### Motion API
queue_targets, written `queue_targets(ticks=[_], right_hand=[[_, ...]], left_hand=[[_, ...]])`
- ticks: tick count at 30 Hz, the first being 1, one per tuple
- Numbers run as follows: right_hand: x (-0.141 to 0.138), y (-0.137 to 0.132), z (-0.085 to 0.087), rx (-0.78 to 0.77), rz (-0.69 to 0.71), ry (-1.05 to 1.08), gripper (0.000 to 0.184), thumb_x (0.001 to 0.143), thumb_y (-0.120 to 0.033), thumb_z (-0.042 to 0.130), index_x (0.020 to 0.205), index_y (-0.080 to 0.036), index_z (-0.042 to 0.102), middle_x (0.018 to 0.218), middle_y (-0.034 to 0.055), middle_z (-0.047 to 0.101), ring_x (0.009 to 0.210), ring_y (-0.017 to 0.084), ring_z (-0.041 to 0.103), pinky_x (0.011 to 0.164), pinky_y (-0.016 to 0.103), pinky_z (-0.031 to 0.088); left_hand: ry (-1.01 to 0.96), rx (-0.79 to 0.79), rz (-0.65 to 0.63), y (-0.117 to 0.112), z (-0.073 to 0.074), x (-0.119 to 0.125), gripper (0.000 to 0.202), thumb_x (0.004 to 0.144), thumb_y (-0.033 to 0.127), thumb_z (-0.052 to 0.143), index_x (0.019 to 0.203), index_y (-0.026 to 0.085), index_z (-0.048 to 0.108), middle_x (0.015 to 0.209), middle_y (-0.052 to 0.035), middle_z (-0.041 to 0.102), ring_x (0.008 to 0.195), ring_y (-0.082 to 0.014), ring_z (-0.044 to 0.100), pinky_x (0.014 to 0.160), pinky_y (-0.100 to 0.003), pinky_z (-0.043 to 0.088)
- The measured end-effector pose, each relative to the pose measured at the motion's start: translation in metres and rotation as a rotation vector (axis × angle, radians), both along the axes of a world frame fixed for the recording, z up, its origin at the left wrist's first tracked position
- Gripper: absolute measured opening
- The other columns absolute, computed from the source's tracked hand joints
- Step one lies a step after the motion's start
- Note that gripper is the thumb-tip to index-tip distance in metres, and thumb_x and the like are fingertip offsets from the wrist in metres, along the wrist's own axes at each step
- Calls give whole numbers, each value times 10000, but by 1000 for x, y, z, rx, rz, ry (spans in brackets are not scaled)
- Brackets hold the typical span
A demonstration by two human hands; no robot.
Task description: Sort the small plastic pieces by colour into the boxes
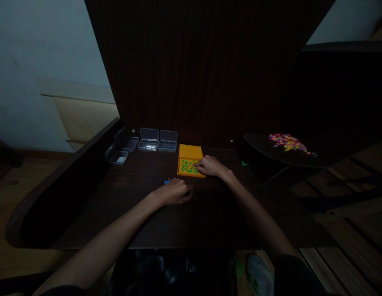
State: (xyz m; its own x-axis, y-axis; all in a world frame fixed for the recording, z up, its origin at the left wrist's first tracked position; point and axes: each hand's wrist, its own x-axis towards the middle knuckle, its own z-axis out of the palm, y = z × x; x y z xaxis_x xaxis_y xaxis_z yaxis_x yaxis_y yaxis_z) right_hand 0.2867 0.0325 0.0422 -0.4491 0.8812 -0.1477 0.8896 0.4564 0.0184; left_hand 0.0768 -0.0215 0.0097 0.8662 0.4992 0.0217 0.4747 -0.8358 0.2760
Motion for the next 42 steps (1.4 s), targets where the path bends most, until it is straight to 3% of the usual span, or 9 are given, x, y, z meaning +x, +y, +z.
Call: queue_targets(ticks=[9,16,19,23,27,33,42], right_hand=[[4,-3,-1,32,4,32,365,885,-247,473,1165,-256,708,1106,70,729,971,232,678,774,283,461],[11,-18,4,69,0,197,313,868,-222,509,1074,-203,744,913,62,755,761,175,665,668,240,415],[13,-35,4,23,40,326,276,865,-230,533,1017,-167,755,748,39,719,621,132,601,595,222,371],[11,-63,1,-158,173,422,217,854,-268,578,923,-163,755,611,-12,641,510,86,501,544,204,335],[7,-83,-13,-184,266,363,183,846,-289,608,949,-205,734,763,1,703,637,103,583,632,218,367],[1,-93,-30,-113,216,314,183,881,-299,556,955,-235,711,827,6,718,728,137,621,679,247,390],[-2,-78,-9,-74,113,304,201,875,-271,556,988,-205,709,746,-1,683,634,118,565,602,229,342]], left_hand=[[8,20,7,-1,1,0,114,876,265,529,880,206,626,792,-37,683,733,-190,662,622,-241,432],[28,46,-3,-3,6,1,129,890,262,520,877,194,629,771,-39,688,721,-185,664,613,-235,425],[5,39,10,0,10,-1,154,905,274,510,909,196,642,769,-32,693,707,-172,658,603,-226,411],[-62,45,103,12,19,-10,194,920,287,492,993,201,649,755,-24,694,682,-160,648,604,-223,396],[-64,76,225,29,27,-18,229,923,312,478,971,183,661,767,-47,702,678,-174,648,604,-233,392],[41,104,289,51,30,-10,290,923,350,463,1015,179,679,861,-93,724,796,-217,677,681,-256,441],[140,127,375,78,26,5,316,909,363,476,1059,178,684,1024,-127,714,976,-252,669,788,-288,479]])
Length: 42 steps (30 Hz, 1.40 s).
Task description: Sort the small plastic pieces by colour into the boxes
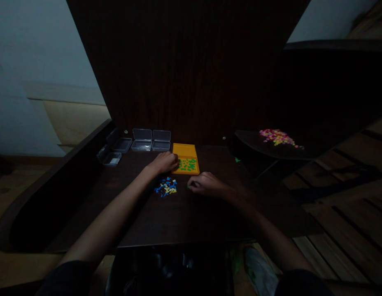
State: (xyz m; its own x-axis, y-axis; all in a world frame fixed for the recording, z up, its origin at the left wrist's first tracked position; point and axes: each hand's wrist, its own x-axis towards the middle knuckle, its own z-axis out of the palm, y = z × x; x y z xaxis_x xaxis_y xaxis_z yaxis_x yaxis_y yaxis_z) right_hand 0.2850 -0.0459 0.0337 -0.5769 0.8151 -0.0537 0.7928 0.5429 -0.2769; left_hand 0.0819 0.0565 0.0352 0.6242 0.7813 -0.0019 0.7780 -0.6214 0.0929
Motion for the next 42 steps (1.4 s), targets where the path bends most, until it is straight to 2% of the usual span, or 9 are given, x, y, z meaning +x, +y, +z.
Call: queue_targets(ticks=[3,7,12,18,22,28,33,37,42], right_hand=[[1,17,9,61,-64,42,212,877,-254,561,1007,-185,713,714,2,669,598,109,539,588,224,327],[0,47,13,95,-141,8,229,876,-230,547,1023,-168,711,792,31,698,654,127,571,607,225,340],[-8,81,9,146,-246,-120,269,899,-264,513,1080,-186,695,968,72,721,872,187,636,731,249,406],[-19,101,1,151,-262,-187,290,909,-241,475,1088,-193,698,1076,110,710,951,221,648,777,271,437],[-24,106,-2,151,-243,-210,300,913,-233,471,1101,-186,699,1107,130,701,995,231,642,796,272,443],[-24,107,-5,147,-226,-231,320,912,-239,464,1124,-205,700,1120,114,704,1022,231,639,825,276,452],[-20,102,-3,156,-217,-229,340,910,-234,444,1145,-219,690,1124,99,707,1013,232,648,828,290,461],[-7,94,0,167,-249,-175,353,913,-224,423,1159,-233,676,1115,77,715,1005,232,660,823,292,464],[19,81,-7,199,-308,-55,351,929,-217,414,1182,-216,657,1109,60,720,994,208,668,838,267,456]], left_hand=[[31,1,31,3,-2,3,323,906,343,469,1012,139,696,1016,-168,708,984,-282,670,807,-316,484],[59,-2,79,0,-3,6,360,911,339,443,1000,105,701,1033,-216,694,1012,-322,662,839,-363,488],[65,-9,133,-3,-5,8,350,903,299,437,1009,91,697,1051,-231,687,1035,-332,658,853,-377,491],[44,-42,140,-4,-5,9,295,864,246,470,989,104,697,1032,-224,692,1027,-326,662,841,-371,502],[18,-69,139,-2,-8,7,283,841,255,488,988,142,701,1029,-188,702,1001,-300,670,829,-350,512],[-55,-102,86,1,-9,-1,277,838,253,484,988,202,711,1027,-106,725,983,-249,676,813,-300,516],[-149,-80,67,10,-6,-14,351,903,220,392,1084,186,691,1107,-89,716,1063,-215,648,895,-284,491],[-267,-55,58,12,-6,-29,370,921,224,386,1171,193,657,1167,-75,699,1091,-209,639,949,-309,476],[-263,-93,44,-1,-11,-45,366,924,236,391,1188,184,639,1191,-67,689,1099,-221,637,940,-318,483]])
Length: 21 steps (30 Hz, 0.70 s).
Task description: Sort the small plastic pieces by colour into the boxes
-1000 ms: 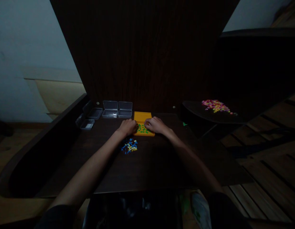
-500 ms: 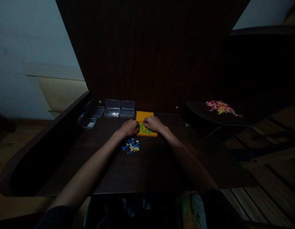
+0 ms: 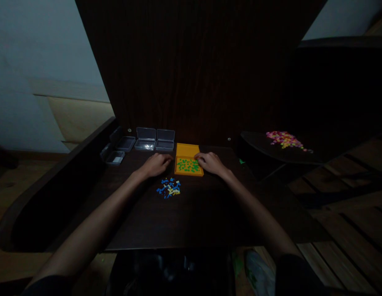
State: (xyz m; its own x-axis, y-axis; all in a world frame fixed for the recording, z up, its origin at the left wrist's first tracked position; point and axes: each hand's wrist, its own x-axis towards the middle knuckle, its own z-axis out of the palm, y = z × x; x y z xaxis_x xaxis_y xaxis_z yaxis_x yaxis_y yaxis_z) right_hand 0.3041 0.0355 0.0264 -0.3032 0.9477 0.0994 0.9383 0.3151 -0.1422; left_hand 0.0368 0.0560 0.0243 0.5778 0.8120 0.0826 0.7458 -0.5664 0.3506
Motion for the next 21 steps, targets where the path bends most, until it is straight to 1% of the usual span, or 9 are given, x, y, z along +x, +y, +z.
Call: queue_targets(ticks=[2,5,8,10,13,17,21], right_hand=[[9,-7,-8,23,-15,66,344,939,-215,405,1172,-203,657,1110,61,719,985,202,670,840,264,457],[17,-18,-21,42,-61,165,344,945,-229,410,1202,-188,634,1096,72,721,932,203,681,802,268,467],[19,-28,-33,50,-63,284,338,962,-263,395,1199,-186,622,1067,69,724,923,197,674,796,266,470],[18,-33,-39,58,-66,351,344,971,-284,378,1195,-175,615,1062,76,721,910,193,668,795,268,472],[17,-36,-43,72,-52,406,351,973,-301,373,1191,-155,606,1066,90,711,933,197,654,813,274,471],[18,-34,-47,110,1,421,328,971,-302,383,1143,-159,622,1101,96,687,992,199,631,854,287,467],[19,-34,-49,159,37,392,317,972,-315,390,1127,-177,630,1052,89,661,958,200,622,842,298,467]], left_hand=[[-8,-11,-26,-6,-3,-4,375,940,267,371,1204,193,627,1204,-62,682,1099,-225,638,943,-323,482],[-59,8,-65,-13,-8,-5,375,945,269,365,1217,190,610,1212,-63,671,1118,-216,623,960,-320,471],[-101,33,-101,-17,-13,-3,368,946,265,367,1203,178,615,1180,-78,666,1092,-211,621,962,-318,467],[-90,46,-114,-20,-16,-2,374,949,266,364,1212,178,615,1131,-89,661,1047,-220,628,937,-329,477],[-33,65,-120,-24,-18,0,388,956,265,355,1250,195,598,1078,-91,639,995,-223,629,888,-329,491],[8,93,-129,-27,-19,0,404,955,241,347,1292,215,570,1072,-75,600,951,-197,623,843,-298,497],[-3,108,-133,-26,-21,-1,419,920,175,381,1286,216,580,1071,-65,582,904,-182,623,828,-292,504]])
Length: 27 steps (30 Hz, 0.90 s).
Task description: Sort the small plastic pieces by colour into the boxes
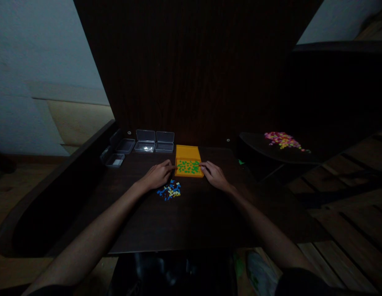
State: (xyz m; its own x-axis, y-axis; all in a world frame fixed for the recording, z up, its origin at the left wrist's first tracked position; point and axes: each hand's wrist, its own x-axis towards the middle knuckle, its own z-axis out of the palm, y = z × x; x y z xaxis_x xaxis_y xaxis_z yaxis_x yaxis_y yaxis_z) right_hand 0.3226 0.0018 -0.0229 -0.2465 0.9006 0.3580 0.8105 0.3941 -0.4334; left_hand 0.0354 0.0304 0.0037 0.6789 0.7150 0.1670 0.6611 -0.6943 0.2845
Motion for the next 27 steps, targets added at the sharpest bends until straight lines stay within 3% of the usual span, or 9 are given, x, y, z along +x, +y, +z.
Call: queue_targets(ticks=[7,17,27], right_hand=[[4,2,-1,36,-16,10,297,966,-303,403,1121,-198,634,1003,73,614,921,198,608,801,300,471],[7,4,-5,46,5,44,283,960,-296,422,1108,-188,639,962,68,609,873,187,598,765,293,466],[8,5,-6,47,15,82,274,948,-300,446,1089,-182,649,921,63,596,838,183,594,734,295,462]], left_hand=[[-77,-36,-36,7,-3,-4,481,854,72,405,1254,232,620,1066,-55,598,924,-183,630,881,-310,506],[-121,-44,-81,15,-3,-9,560,791,10,400,1238,245,640,1205,-47,615,1100,-187,611,988,-318,479],[80,66,-134,17,-4,-17,711,753,5,419,1382,329,492,1354,-12,554,1105,-204,635,928,-322,530]])
